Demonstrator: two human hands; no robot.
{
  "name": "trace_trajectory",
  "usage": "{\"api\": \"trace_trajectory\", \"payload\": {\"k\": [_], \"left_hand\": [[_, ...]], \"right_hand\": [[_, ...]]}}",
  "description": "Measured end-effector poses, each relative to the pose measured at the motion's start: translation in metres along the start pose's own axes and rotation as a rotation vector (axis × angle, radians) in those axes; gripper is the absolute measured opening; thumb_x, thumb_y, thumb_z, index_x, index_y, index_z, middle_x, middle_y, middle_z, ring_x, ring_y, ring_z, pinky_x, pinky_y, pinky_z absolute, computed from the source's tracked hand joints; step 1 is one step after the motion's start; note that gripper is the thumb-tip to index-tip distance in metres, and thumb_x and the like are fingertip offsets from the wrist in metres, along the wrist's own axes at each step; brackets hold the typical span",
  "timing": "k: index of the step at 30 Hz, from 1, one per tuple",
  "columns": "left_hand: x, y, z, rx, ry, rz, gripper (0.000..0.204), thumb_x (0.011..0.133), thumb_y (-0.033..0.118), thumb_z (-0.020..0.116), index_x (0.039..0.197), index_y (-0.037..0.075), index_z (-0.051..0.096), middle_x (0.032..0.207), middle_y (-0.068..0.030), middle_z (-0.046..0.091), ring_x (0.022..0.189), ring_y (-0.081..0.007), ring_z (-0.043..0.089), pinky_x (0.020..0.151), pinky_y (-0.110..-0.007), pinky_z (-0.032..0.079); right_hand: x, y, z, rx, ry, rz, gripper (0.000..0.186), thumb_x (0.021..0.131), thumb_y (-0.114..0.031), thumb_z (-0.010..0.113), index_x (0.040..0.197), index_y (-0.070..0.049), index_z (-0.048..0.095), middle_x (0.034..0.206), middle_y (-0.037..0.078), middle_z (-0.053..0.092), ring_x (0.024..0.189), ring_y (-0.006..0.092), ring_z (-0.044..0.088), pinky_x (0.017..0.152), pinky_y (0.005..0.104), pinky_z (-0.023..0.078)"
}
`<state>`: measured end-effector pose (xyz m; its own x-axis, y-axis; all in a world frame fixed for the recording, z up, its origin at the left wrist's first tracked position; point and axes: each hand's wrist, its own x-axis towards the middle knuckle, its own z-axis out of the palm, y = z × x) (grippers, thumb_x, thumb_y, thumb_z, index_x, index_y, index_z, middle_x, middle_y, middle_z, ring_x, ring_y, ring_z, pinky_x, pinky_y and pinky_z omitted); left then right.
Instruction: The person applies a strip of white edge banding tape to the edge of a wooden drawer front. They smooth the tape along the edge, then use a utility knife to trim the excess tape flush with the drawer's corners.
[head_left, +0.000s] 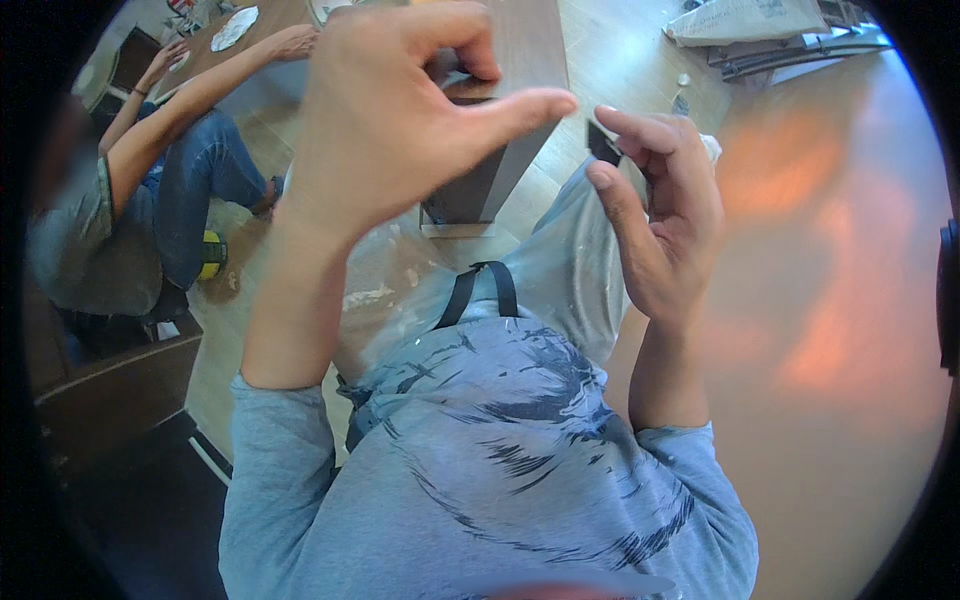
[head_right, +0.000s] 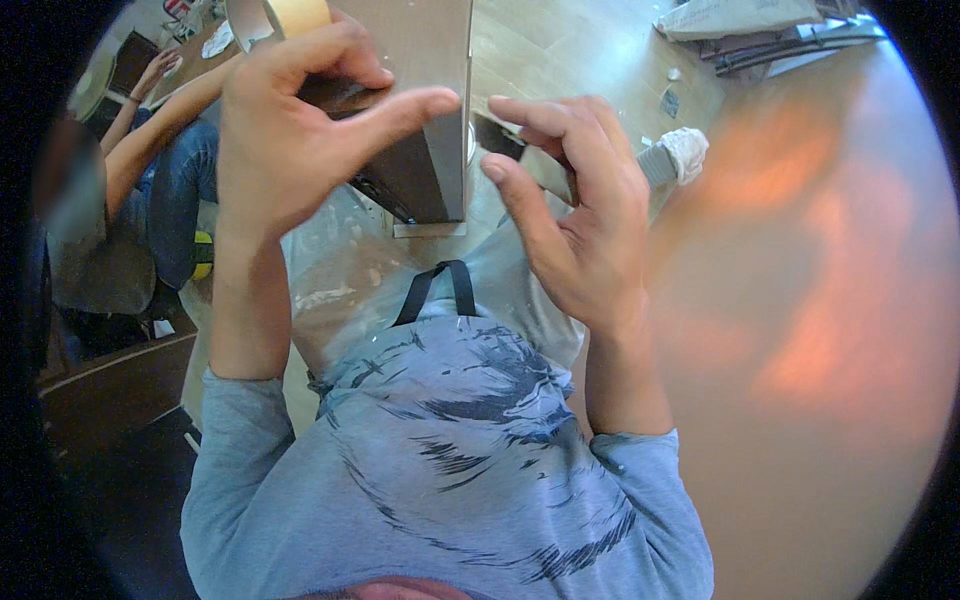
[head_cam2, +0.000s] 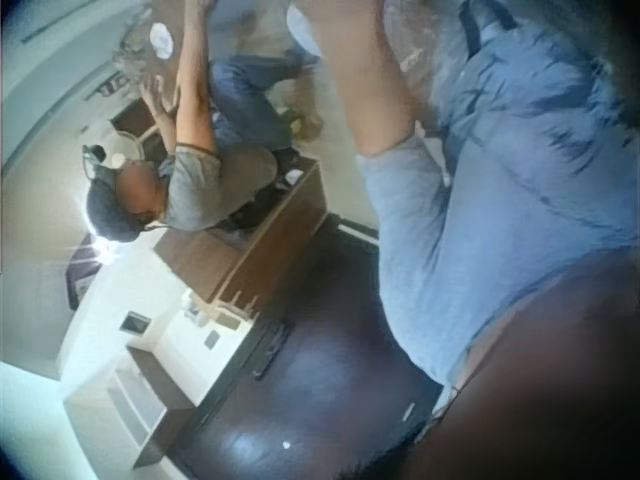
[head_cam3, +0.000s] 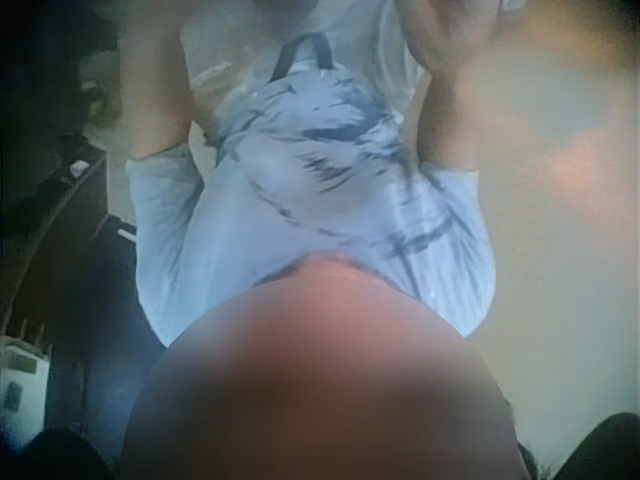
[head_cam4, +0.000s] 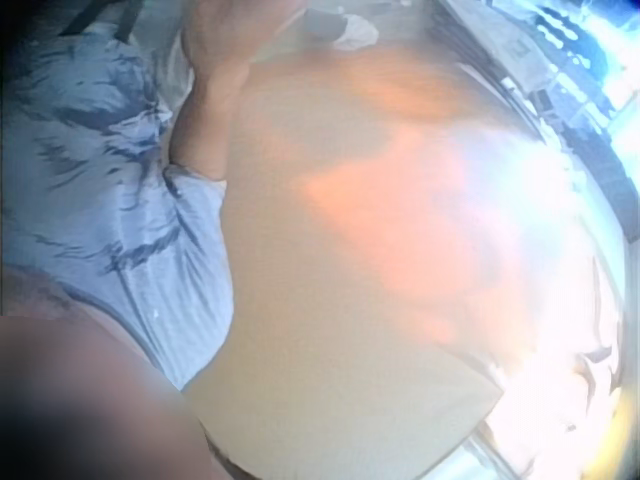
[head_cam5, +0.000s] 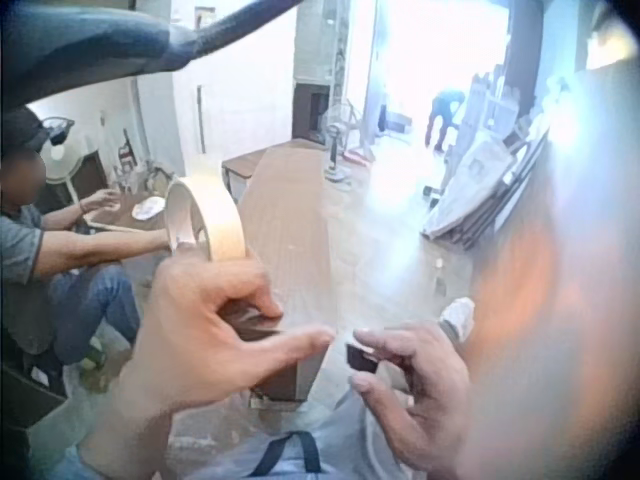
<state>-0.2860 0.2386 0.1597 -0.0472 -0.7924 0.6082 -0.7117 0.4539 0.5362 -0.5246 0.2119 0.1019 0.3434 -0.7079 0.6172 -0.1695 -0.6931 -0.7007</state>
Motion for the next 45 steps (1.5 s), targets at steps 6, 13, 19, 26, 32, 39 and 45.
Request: {"api": "trace_trajectory", "payload": {"k": [6,13,19,26,32,39,45], "left_hand": [[0.019,-0.003,-0.022,-0.239,-0.301,-0.248,0.019,0.091,0.012,0.091,0.083,-0.002,0.08,0.073,-0.0017,0.071,0.065,-0.0049,0.06,0.057,-0.025,0.042],[0.028,-0.017,-0.032,-0.262,-0.429,-0.232,0.012,0.089,0.008,0.09,0.091,-0.003,0.085,0.081,-0.0025,0.074,0.075,-0.0077,0.064,0.065,-0.025,0.048],[0.029,-0.018,-0.028,-0.263,-0.414,-0.216,0.013,0.089,0.008,0.09,0.092,-0.004,0.085,0.081,-0.003,0.074,0.076,-0.0085,0.065,0.066,-0.025,0.049],[0.032,-0.006,-0.033,-0.234,-0.415,-0.259,0.013,0.089,0.008,0.09,0.091,-0.004,0.085,0.084,-0.0027,0.072,0.077,-0.008,0.064,0.067,-0.025,0.047],[0.029,-0.016,-0.03,-0.229,-0.414,-0.148,0.012,0.09,0.007,0.09,0.092,-0.004,0.085,0.084,-0.0023,0.071,0.076,-0.0077,0.061,0.066,-0.025,0.045],[0.031,-0.026,-0.031,-0.281,-0.437,-0.179,0.014,0.089,0.008,0.091,0.091,-0.004,0.084,0.086,-0.0025,0.069,0.077,-0.0083,0.06,0.066,-0.026,0.044],[0.03,-0.026,-0.029,-0.301,-0.426,-0.195,0.015,0.088,0.009,0.092,0.091,-0.003,0.085,0.085,-0.0019,0.069,0.076,-0.008,0.059,0.066,-0.026,0.043]], "right_hand": [[0.009,0.0,0.008,-0.09,0.029,-0.13,0.026,0.086,-0.011,0.09,0.102,-0.001,0.072,0.094,0.013,0.071,0.088,0.0291,0.071,0.079,0.0367,0.058],[0.018,-0.008,0.015,-0.208,0.042,-0.193,0.026,0.087,-0.008,0.093,0.103,0.0,0.074,0.096,0.006,0.078,0.084,0.0085,0.075,0.067,0.0222,0.053],[0.021,-0.017,0.013,-0.28,0.001,-0.185,0.024,0.087,-0.01,0.093,0.098,-0.002,0.074,0.079,0.003,0.073,0.068,0.0063,0.067,0.057,0.0228,0.045],[0.026,-0.016,0.019,-0.295,-0.011,-0.161,0.023,0.087,-0.012,0.093,0.091,-0.003,0.072,0.075,0.003,0.068,0.063,0.0079,0.055,0.057,0.0265,0.042],[0.027,-0.016,0.02,-0.294,-0.008,-0.155,0.024,0.087,-0.011,0.094,0.092,-0.003,0.072,0.075,0.002,0.07,0.062,0.006,0.055,0.056,0.0245,0.042],[0.027,-0.014,0.02,-0.284,0.004,-0.154,0.024,0.087,-0.009,0.094,0.093,-0.002,0.071,0.078,0.002,0.073,0.062,0.0024,0.055,0.054,0.0218,0.041],[0.031,-0.014,0.02,-0.299,0.002,-0.187,0.023,0.088,-0.013,0.094,0.089,-0.004,0.073,0.081,0.003,0.078,0.061,0.005,0.059,0.054,0.0238,0.043]]}}
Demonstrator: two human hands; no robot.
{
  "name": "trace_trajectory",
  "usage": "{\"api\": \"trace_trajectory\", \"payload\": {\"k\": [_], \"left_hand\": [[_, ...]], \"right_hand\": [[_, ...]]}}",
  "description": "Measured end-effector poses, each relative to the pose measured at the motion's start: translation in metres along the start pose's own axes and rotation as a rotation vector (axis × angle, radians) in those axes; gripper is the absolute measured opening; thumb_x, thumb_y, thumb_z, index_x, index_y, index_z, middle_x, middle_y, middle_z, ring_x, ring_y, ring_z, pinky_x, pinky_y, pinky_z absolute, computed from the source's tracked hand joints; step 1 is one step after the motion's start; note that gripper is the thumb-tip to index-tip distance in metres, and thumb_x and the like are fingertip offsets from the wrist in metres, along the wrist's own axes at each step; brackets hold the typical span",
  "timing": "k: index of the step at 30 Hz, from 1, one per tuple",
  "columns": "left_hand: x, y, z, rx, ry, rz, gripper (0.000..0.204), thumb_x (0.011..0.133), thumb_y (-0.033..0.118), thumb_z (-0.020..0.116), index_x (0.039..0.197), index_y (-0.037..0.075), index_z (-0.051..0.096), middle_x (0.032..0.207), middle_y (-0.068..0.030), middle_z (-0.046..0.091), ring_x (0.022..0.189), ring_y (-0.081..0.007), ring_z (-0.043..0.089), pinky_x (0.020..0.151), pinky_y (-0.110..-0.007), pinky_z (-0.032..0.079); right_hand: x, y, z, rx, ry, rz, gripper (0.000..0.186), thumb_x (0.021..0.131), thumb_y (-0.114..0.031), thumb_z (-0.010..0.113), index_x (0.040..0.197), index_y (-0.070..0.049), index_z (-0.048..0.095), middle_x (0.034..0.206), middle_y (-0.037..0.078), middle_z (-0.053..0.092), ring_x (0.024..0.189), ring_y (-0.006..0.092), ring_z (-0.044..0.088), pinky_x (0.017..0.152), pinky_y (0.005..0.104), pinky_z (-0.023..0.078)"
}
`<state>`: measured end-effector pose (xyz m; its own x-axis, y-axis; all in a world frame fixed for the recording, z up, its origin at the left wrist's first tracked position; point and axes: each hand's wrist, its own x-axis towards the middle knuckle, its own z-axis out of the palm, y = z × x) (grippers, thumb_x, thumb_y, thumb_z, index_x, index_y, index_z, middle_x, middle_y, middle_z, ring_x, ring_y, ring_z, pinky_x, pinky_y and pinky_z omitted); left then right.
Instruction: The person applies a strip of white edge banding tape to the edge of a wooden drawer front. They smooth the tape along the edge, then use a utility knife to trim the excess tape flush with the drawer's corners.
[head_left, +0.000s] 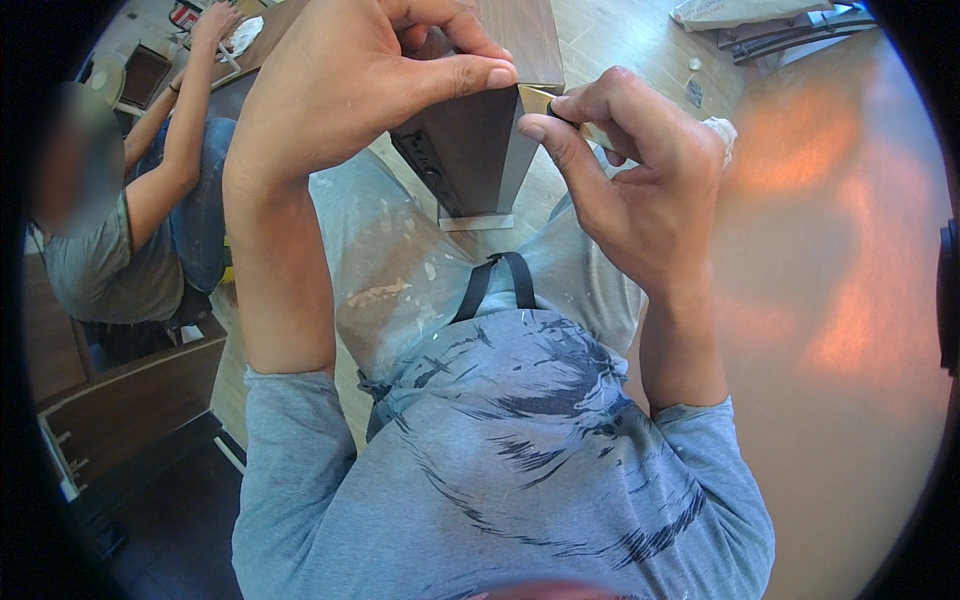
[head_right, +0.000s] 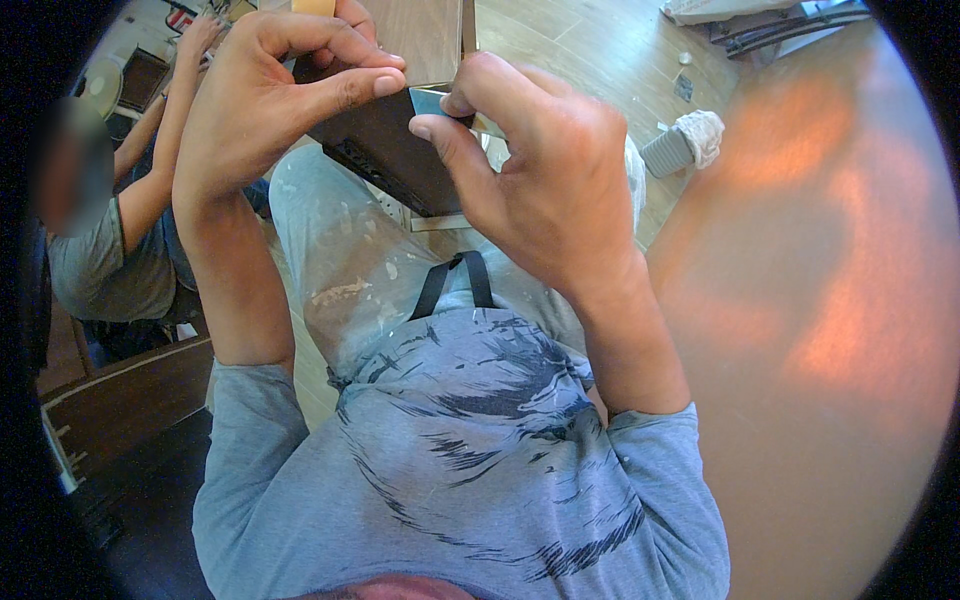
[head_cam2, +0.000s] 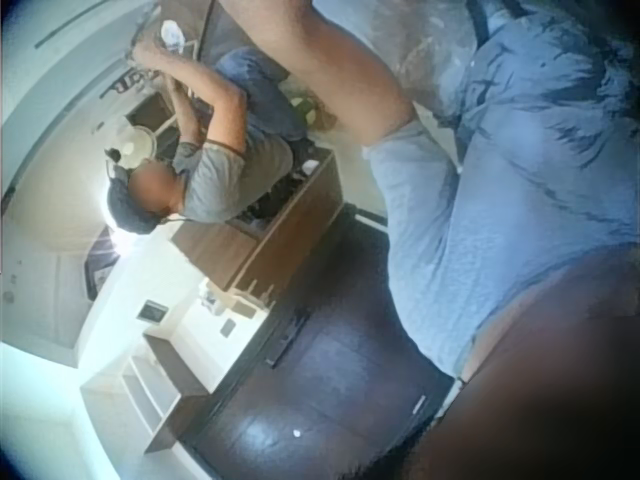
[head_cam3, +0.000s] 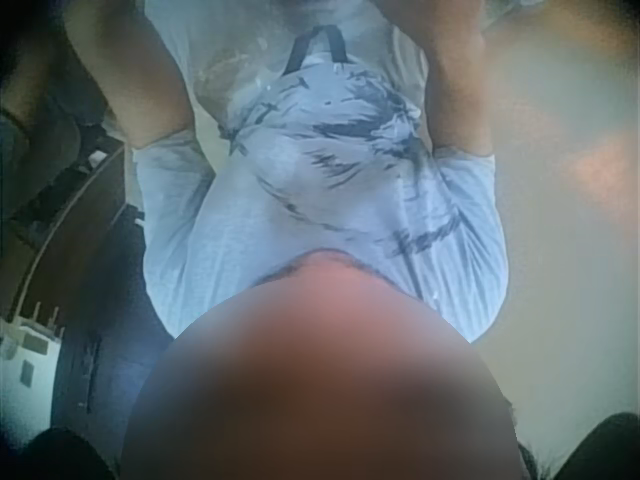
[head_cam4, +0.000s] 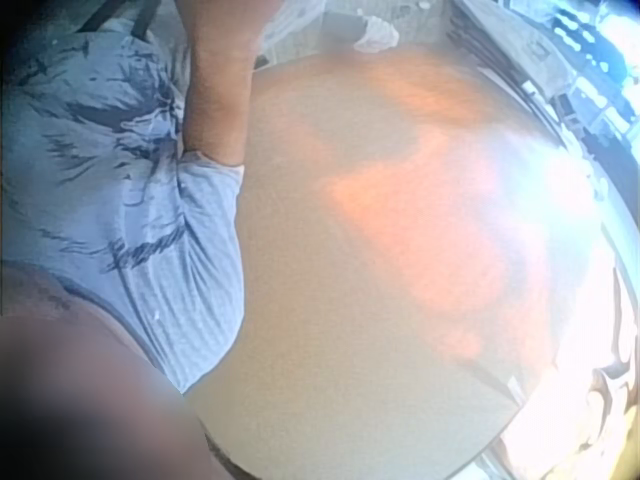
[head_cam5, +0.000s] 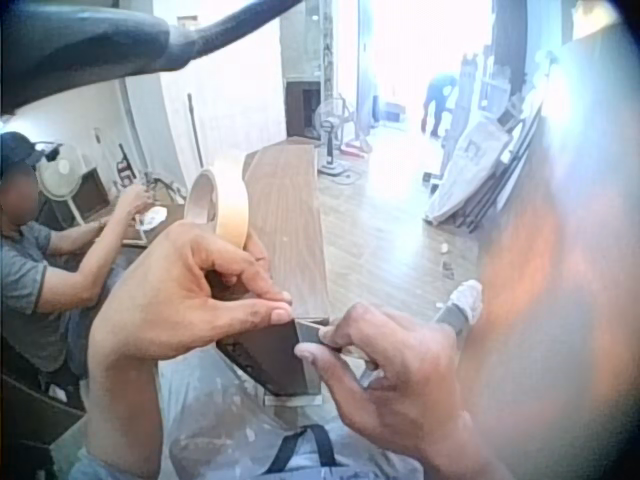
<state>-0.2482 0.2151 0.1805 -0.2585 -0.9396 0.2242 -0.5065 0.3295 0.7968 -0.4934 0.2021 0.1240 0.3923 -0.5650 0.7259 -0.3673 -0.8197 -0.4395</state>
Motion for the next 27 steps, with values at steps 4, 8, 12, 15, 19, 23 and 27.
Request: {"api": "trace_trajectory", "payload": {"k": [4,8,12,15,19,23,27], "left_hand": [[0.001,0.004,0.0,0.032,-0.006,0.001,0.016,0.088,0.01,0.092,0.091,-0.003,0.085,0.084,-0.0016,0.068,0.075,-0.0076,0.058,0.065,-0.025,0.042],[-0.001,0.007,-0.001,0.093,-0.001,-0.035,0.017,0.087,0.012,0.093,0.091,-0.002,0.085,0.084,-0.0012,0.067,0.075,-0.0076,0.057,0.065,-0.026,0.042],[-0.001,0.003,0.0,0.045,0.008,0.011,0.018,0.087,0.014,0.094,0.091,-0.001,0.086,0.084,-0.0013,0.067,0.076,-0.008,0.057,0.066,-0.026,0.042],[-0.001,0.002,0.0,0.066,0.003,0.038,0.018,0.087,0.015,0.094,0.091,-0.001,0.086,0.085,-0.0019,0.068,0.077,-0.0083,0.058,0.067,-0.026,0.043],[-0.001,0.007,0.002,0.039,-0.001,0.021,0.018,0.088,0.014,0.094,0.092,-0.002,0.086,0.087,-0.0026,0.069,0.079,-0.0087,0.06,0.068,-0.026,0.045],[-0.005,0.01,0.001,0.064,-0.01,-0.008,0.018,0.088,0.013,0.093,0.094,-0.002,0.086,0.088,-0.0031,0.07,0.08,-0.0091,0.06,0.07,-0.027,0.046],[0.002,0.001,0.001,-0.005,-0.017,0.048,0.017,0.088,0.012,0.093,0.094,-0.002,0.086,0.088,-0.0036,0.07,0.08,-0.0096,0.061,0.07,-0.027,0.046]], "right_hand": [[0.004,-0.001,-0.007,-0.015,-0.047,0.008,0.023,0.088,-0.015,0.094,0.086,-0.004,0.073,0.081,0.003,0.079,0.064,0.0072,0.065,0.055,0.0244,0.045],[0.007,-0.002,-0.013,0.002,-0.098,0.025,0.024,0.088,-0.012,0.093,0.086,-0.003,0.071,0.082,0.005,0.078,0.069,0.0088,0.068,0.057,0.0251,0.047],[0.01,-0.003,-0.014,0.044,-0.113,0.022,0.024,0.089,-0.009,0.092,0.085,-0.002,0.069,0.084,0.007,0.078,0.073,0.0105,0.07,0.059,0.0258,0.048],[0.009,-0.004,-0.017,0.037,-0.141,0.062,0.024,0.09,-0.008,0.091,0.084,-0.001,0.069,0.085,0.007,0.078,0.076,0.0114,0.072,0.061,0.0257,0.05],[0.009,-0.003,-0.018,0.054,-0.143,0.075,0.024,0.089,-0.007,0.091,0.085,0.0,0.069,0.085,0.009,0.078,0.08,0.0135,0.075,0.065,0.027,0.054],[0.009,0.0,-0.019,0.055,-0.144,0.066,0.024,0.089,-0.005,0.091,0.086,0.002,0.069,0.085,0.01,0.078,0.081,0.0148,0.076,0.069,0.0281,0.057],[0.008,0.0,-0.02,0.089,-0.156,0.128,0.024,0.089,-0.004,0.091,0.086,0.002,0.068,0.085,0.01,0.077,0.082,0.0145,0.075,0.069,0.0279,0.057]]}}
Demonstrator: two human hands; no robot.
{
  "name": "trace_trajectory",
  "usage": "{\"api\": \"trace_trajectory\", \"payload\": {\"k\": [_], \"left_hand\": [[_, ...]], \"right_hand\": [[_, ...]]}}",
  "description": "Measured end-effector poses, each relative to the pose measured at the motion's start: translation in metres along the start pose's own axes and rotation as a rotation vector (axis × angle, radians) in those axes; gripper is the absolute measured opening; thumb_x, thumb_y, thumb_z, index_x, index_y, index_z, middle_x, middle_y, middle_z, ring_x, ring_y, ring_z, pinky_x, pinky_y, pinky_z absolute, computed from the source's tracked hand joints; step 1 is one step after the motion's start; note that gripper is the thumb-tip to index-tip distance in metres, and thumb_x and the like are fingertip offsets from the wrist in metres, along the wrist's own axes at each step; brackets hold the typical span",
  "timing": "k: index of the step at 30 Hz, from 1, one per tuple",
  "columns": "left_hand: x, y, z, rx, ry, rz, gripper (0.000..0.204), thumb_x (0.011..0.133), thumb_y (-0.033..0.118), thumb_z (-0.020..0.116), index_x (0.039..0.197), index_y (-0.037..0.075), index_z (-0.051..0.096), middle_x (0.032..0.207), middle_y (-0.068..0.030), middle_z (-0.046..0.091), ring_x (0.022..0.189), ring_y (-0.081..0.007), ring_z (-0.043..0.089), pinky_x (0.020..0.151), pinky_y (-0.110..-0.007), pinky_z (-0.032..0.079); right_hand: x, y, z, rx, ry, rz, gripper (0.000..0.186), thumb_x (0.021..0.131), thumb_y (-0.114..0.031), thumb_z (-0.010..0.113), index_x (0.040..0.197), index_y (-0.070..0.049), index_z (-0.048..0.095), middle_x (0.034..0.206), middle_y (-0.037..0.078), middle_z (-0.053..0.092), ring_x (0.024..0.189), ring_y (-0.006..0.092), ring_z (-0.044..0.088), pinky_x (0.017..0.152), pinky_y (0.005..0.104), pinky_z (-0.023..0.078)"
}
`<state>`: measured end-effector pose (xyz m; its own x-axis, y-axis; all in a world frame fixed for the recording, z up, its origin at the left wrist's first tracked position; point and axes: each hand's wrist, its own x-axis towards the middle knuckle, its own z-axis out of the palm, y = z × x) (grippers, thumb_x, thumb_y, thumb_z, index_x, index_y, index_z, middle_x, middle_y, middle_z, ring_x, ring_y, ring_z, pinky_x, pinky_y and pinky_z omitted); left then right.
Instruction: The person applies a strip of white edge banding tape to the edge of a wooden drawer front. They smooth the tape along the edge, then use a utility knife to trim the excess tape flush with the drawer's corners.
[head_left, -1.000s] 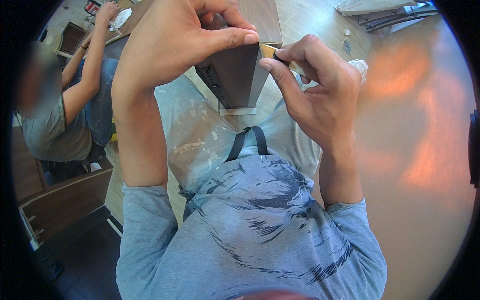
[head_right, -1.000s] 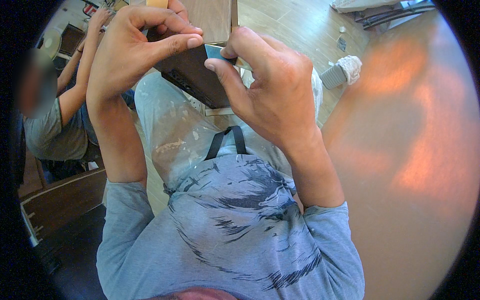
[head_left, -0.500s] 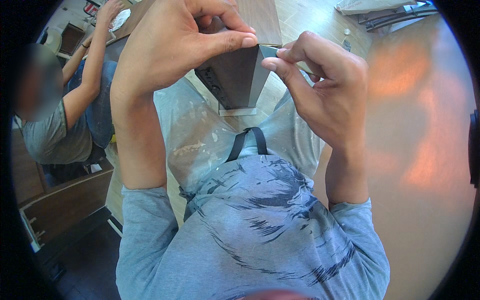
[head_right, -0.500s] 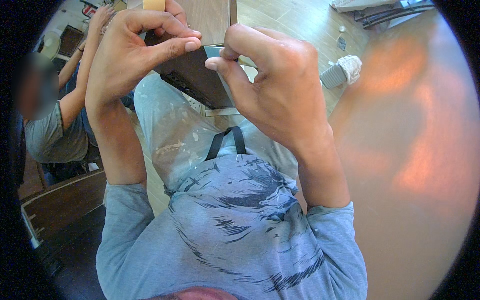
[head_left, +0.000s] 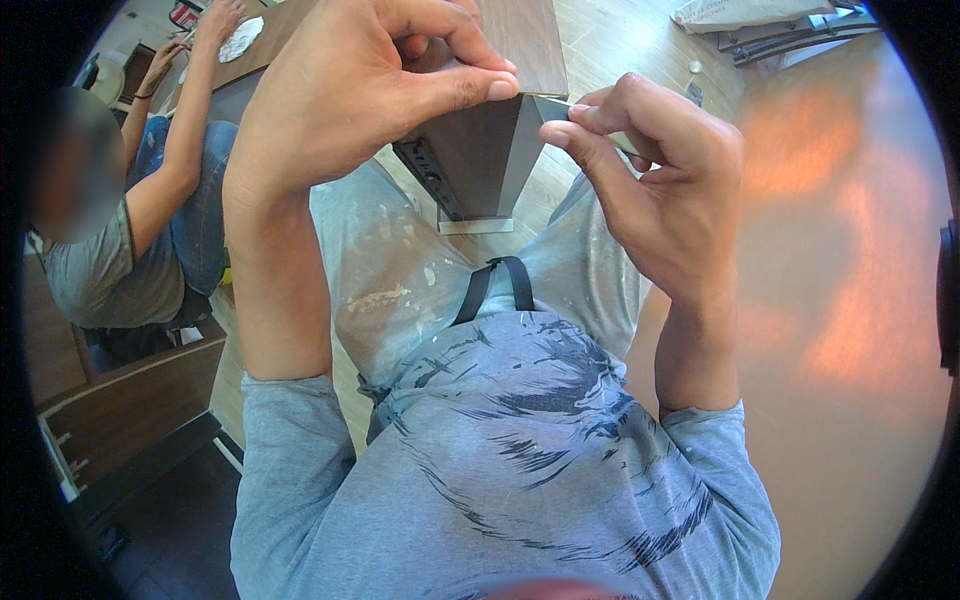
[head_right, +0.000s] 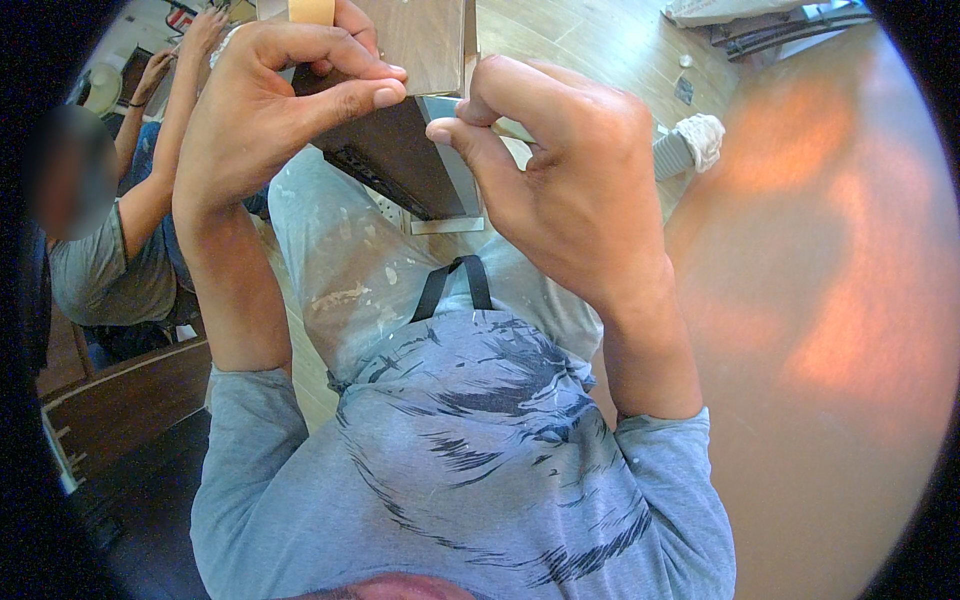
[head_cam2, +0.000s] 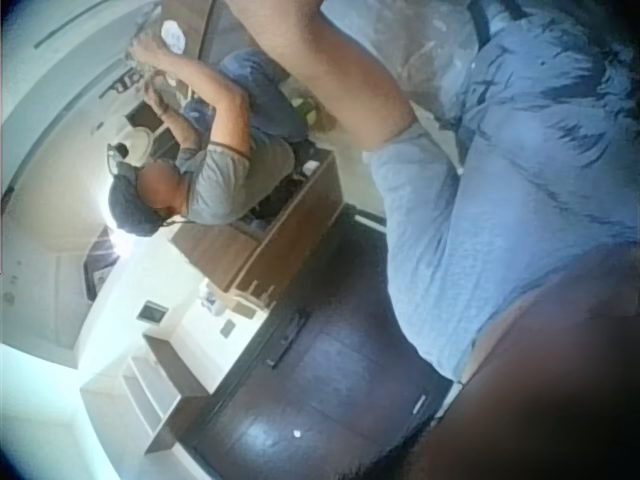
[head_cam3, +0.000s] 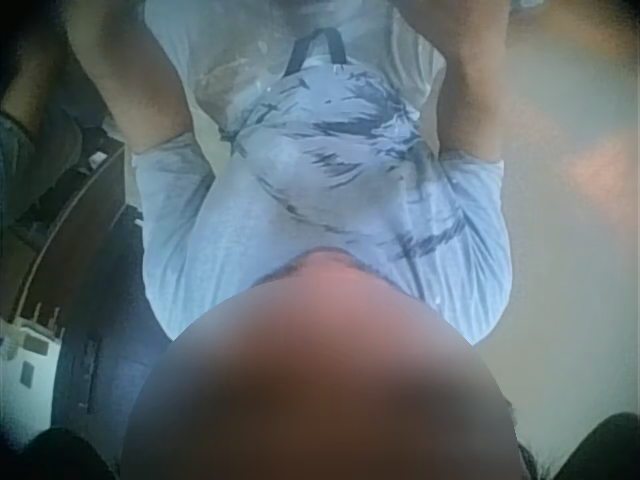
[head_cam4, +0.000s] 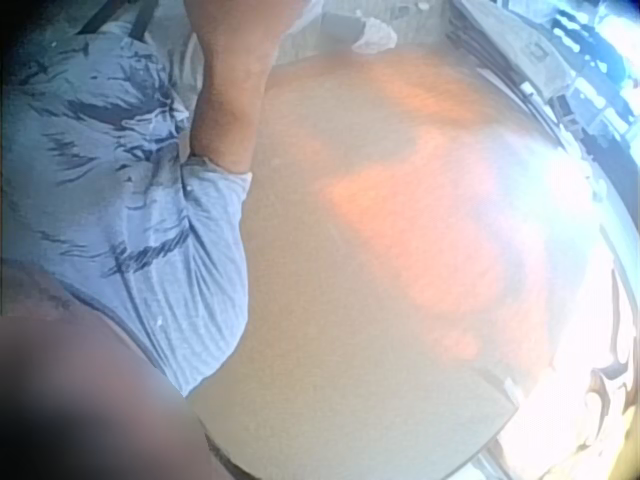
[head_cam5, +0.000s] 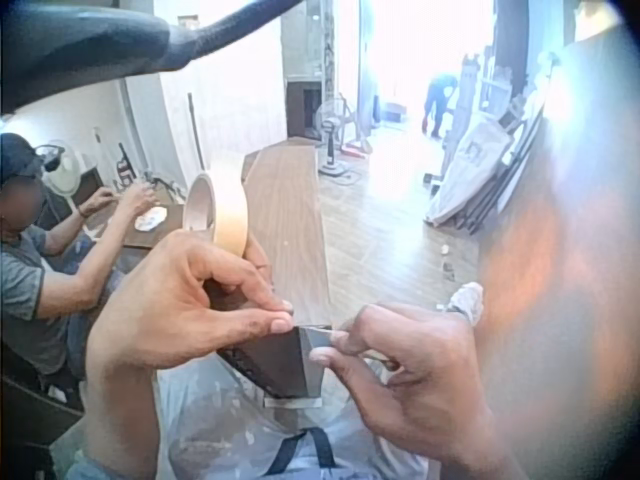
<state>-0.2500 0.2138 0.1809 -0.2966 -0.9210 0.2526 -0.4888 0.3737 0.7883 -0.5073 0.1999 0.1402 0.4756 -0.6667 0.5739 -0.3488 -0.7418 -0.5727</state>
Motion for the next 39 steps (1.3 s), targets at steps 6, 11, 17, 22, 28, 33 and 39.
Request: {"api": "trace_trajectory", "payload": {"k": [6,11,17,22,28,33,39], "left_hand": [[-0.003,-0.001,-0.003,0.009,-0.024,-0.068,0.016,0.089,0.012,0.092,0.092,-0.002,0.085,0.087,-0.0035,0.07,0.079,-0.0099,0.061,0.07,-0.028,0.046],[-0.002,0.001,-0.003,0.02,-0.02,-0.063,0.017,0.089,0.013,0.092,0.091,-0.002,0.085,0.087,-0.0033,0.07,0.08,-0.0099,0.061,0.071,-0.028,0.047],[-0.002,-0.002,-0.003,-0.007,-0.019,-0.038,0.017,0.089,0.013,0.093,0.092,-0.002,0.085,0.086,-0.0032,0.07,0.083,-0.0104,0.061,0.073,-0.028,0.047],[-0.002,-0.006,0.0,0.019,-0.008,0.019,0.016,0.088,0.013,0.092,0.092,-0.001,0.084,0.086,-0.0008,0.069,0.08,-0.0093,0.061,0.071,-0.027,0.047],[-0.005,-0.011,0.005,0.144,0.036,0.131,0.011,0.09,0.009,0.09,0.098,0.002,0.086,0.101,0.0015,0.069,0.082,-0.0041,0.059,0.071,-0.024,0.043],[-0.007,-0.002,0.006,0.19,0.052,0.141,0.01,0.09,0.008,0.089,0.095,0.002,0.082,0.094,0.0016,0.069,0.081,-0.0057,0.059,0.07,-0.024,0.042],[-0.016,0.014,0.029,0.475,0.157,0.226,0.018,0.081,0.004,0.089,0.097,0.006,0.081,0.094,-0.0048,0.075,0.089,-0.0187,0.068,0.079,-0.032,0.05]], "right_hand": [[-0.002,0.001,-0.003,-0.008,-0.004,0.002,0.024,0.09,-0.003,0.09,0.084,0.002,0.067,0.084,0.01,0.076,0.081,0.0122,0.072,0.069,0.0269,0.055],[-0.003,0.001,-0.004,0.003,-0.002,0.036,0.024,0.09,-0.001,0.09,0.084,0.002,0.066,0.085,0.01,0.076,0.08,0.0112,0.071,0.069,0.0269,0.055],[-0.005,0.001,-0.008,0.006,-0.004,0.068,0.024,0.09,0.001,0.089,0.083,0.003,0.066,0.086,0.01,0.076,0.082,0.0119,0.072,0.072,0.0271,0.055],[-0.008,0.002,-0.009,0.021,0.014,0.069,0.024,0.09,0.001,0.088,0.083,0.003,0.066,0.085,0.01,0.075,0.085,0.0137,0.074,0.074,0.0277,0.057],[-0.011,0.008,-0.015,-0.078,0.068,0.097,0.023,0.092,-0.004,0.087,0.085,0.002,0.066,0.081,0.01,0.072,0.079,0.0136,0.07,0.07,0.03,0.054],[-0.015,0.021,-0.032,-0.206,0.186,0.376,0.026,0.092,-0.012,0.088,0.087,0.001,0.066,0.077,0.015,0.071,0.068,0.0157,0.066,0.063,0.0357,0.051],[-0.027,0.018,-0.027,-0.096,0.194,0.274,0.023,0.094,-0.01,0.086,0.09,0.002,0.067,0.08,0.015,0.073,0.072,0.0168,0.07,0.07,0.0334,0.055]]}}
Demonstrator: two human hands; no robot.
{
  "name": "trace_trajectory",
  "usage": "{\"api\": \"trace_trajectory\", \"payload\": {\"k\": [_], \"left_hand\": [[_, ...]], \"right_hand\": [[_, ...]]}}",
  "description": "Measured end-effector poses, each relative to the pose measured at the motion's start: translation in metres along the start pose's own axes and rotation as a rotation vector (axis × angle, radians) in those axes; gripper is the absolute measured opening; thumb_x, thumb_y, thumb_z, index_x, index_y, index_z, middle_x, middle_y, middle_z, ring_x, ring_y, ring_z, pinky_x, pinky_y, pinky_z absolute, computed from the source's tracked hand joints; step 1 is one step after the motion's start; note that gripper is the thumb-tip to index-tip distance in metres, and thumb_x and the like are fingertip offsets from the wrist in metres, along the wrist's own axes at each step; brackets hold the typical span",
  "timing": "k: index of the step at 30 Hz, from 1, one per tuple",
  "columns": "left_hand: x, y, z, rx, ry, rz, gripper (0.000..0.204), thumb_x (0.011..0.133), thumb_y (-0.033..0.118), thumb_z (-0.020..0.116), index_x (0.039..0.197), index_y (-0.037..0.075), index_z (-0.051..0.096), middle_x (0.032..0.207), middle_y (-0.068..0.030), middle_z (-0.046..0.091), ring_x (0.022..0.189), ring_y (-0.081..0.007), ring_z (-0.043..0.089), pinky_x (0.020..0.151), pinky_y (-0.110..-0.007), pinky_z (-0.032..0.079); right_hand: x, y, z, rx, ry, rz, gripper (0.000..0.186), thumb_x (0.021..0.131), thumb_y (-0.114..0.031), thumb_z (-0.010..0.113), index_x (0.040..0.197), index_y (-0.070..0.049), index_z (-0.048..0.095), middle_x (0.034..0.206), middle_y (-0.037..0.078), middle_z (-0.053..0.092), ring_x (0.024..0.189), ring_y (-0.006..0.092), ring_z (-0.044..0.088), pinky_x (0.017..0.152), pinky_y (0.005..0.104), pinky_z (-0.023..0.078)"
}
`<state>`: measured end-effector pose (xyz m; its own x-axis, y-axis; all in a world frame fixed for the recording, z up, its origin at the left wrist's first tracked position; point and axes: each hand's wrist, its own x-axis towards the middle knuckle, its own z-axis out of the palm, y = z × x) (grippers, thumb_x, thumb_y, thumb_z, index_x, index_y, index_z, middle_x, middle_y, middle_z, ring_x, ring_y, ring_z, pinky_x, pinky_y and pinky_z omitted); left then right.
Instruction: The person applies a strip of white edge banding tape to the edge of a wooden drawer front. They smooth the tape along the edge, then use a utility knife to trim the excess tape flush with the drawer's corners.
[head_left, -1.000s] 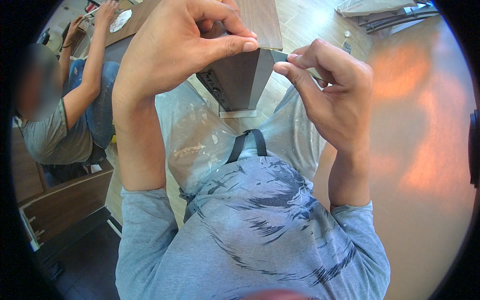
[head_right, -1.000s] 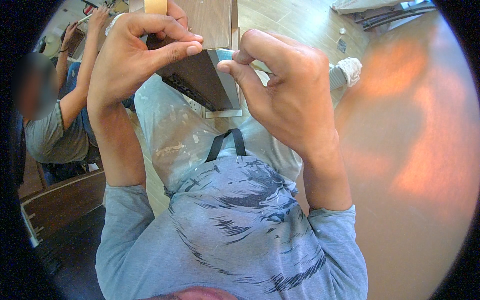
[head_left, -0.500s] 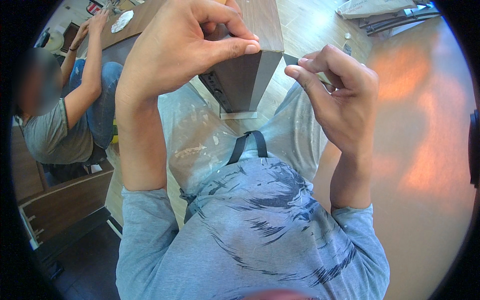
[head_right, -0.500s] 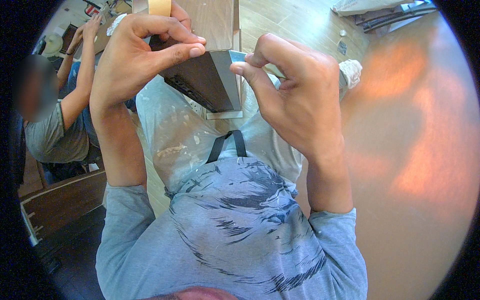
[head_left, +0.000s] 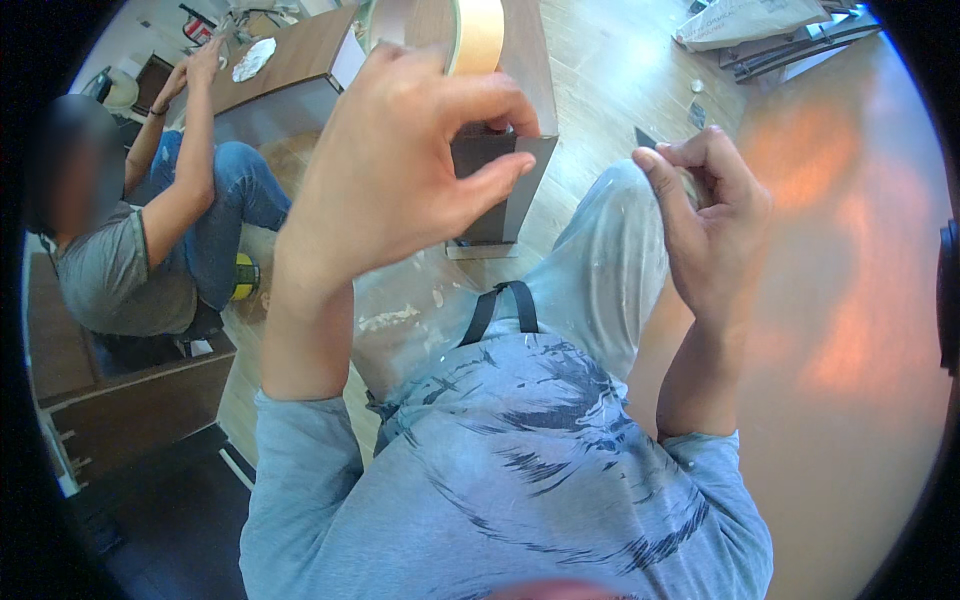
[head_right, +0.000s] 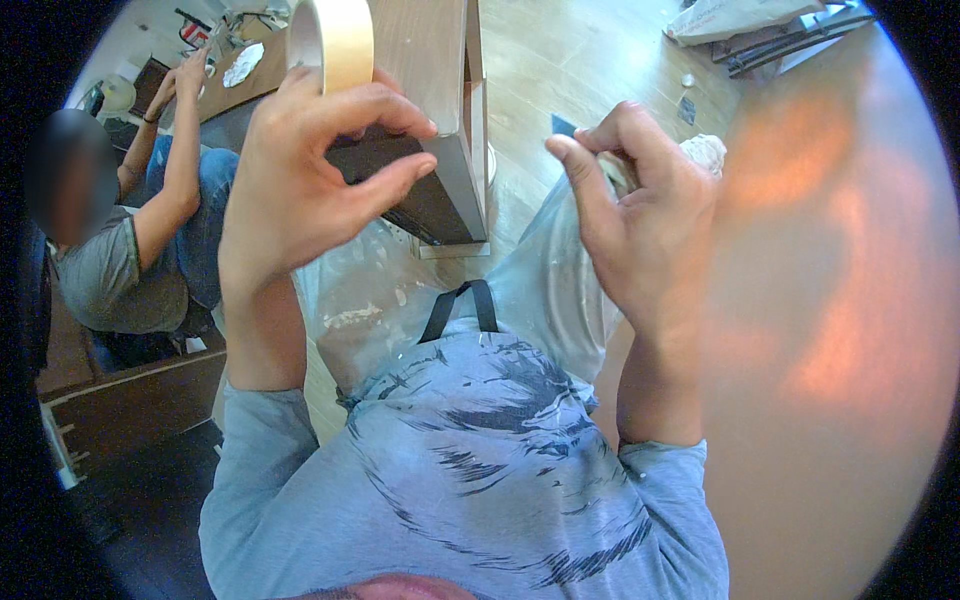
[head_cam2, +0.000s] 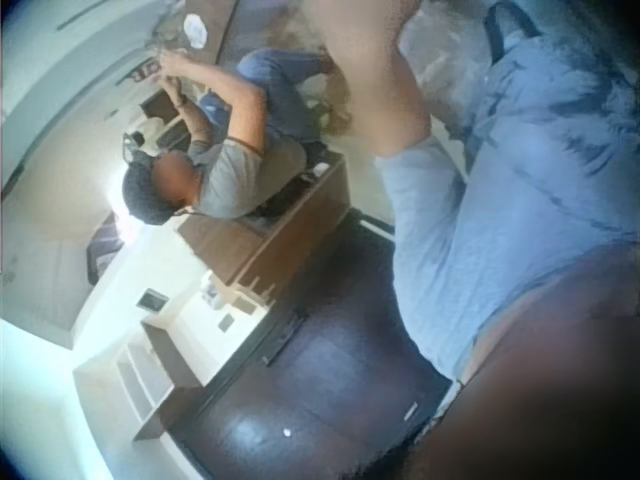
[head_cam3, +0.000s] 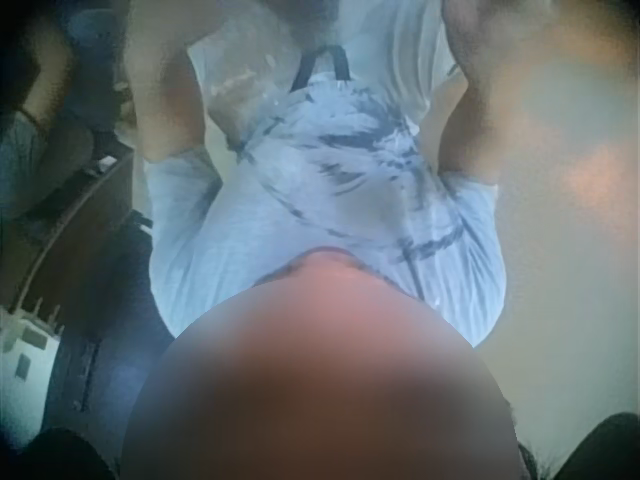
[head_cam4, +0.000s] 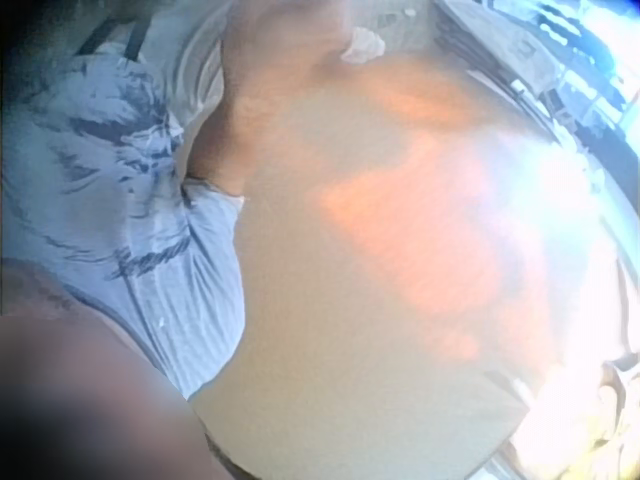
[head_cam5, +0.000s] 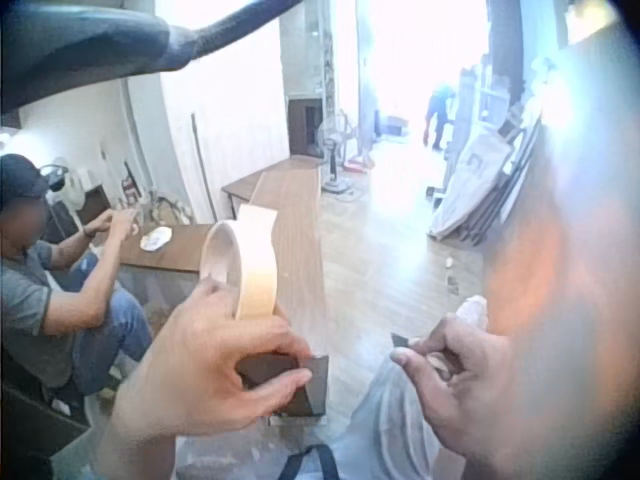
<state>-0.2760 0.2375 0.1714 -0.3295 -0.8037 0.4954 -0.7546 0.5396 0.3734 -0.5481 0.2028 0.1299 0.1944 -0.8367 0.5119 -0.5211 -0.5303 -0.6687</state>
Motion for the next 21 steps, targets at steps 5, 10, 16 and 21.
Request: {"api": "trace_trajectory", "payload": {"k": [5,10,16,21], "left_hand": [[-0.006,0.013,0.008,0.176,0.185,0.082,0.021,0.076,0.003,0.09,0.095,0.011,0.083,0.097,-0.0057,0.077,0.094,-0.0265,0.072,0.083,-0.039,0.055],[-0.007,0.019,0.018,0.205,0.236,0.07,0.021,0.076,0.0,0.089,0.093,0.011,0.082,0.096,-0.0059,0.076,0.095,-0.027,0.07,0.083,-0.038,0.055],[-0.001,0.016,0.019,0.273,0.179,0.187,0.024,0.079,0.0,0.088,0.099,0.01,0.078,0.1,-0.006,0.073,0.095,-0.029,0.068,0.086,-0.041,0.052],[0.003,0.017,0.016,0.328,0.139,0.231,0.026,0.084,0.002,0.087,0.106,0.009,0.077,0.104,-0.0072,0.072,0.097,-0.0306,0.068,0.089,-0.043,0.051]], "right_hand": [[-0.002,0.0,0.005,0.052,-0.008,-0.06,0.021,0.093,-0.007,0.085,0.09,0.003,0.067,0.084,0.017,0.074,0.075,0.0253,0.073,0.072,0.0352,0.056],[-0.004,0.012,0.009,0.128,-0.007,-0.058,0.02,0.091,-0.007,0.085,0.089,0.002,0.067,0.084,0.018,0.072,0.076,0.0327,0.073,0.071,0.0388,0.055],[-0.009,0.013,0.008,0.137,-0.023,-0.056,0.022,0.091,-0.009,0.085,0.088,0.001,0.065,0.082,0.018,0.07,0.075,0.0374,0.069,0.069,0.0422,0.053],[-0.009,0.011,0.009,0.131,-0.019,-0.08,0.023,0.091,-0.01,0.085,0.089,0.0,0.064,0.082,0.018,0.069,0.076,0.0398,0.068,0.069,0.044,0.052]]}}
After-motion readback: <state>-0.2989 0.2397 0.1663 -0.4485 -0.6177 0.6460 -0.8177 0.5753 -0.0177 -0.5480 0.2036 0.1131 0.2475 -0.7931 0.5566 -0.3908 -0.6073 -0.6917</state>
